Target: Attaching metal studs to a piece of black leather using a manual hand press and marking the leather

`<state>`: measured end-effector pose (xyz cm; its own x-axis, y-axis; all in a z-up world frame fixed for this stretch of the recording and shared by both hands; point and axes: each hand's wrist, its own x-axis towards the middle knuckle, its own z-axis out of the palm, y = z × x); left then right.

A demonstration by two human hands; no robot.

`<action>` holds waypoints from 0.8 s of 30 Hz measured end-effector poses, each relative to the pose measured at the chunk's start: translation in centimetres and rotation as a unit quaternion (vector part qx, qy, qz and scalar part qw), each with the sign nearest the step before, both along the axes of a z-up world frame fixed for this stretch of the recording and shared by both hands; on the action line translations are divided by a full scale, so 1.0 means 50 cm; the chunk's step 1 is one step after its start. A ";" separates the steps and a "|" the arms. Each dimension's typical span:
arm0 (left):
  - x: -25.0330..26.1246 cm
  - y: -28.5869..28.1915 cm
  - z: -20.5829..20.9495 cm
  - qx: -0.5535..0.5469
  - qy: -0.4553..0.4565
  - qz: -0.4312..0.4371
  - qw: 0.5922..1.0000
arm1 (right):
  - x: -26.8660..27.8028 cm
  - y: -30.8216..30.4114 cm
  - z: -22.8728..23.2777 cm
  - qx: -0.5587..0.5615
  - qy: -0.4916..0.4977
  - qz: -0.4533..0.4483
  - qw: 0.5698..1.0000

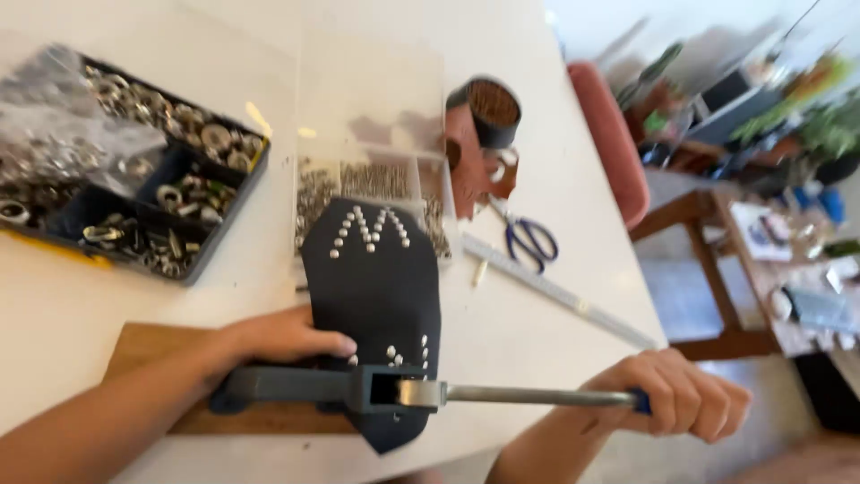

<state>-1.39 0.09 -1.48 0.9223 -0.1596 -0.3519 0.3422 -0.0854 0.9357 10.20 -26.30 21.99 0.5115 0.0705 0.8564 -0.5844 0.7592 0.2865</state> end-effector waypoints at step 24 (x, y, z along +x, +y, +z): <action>-0.019 -0.008 0.174 -0.012 0.019 0.070 0.997 | -0.034 0.030 0.361 -0.481 -0.381 -0.271 0.742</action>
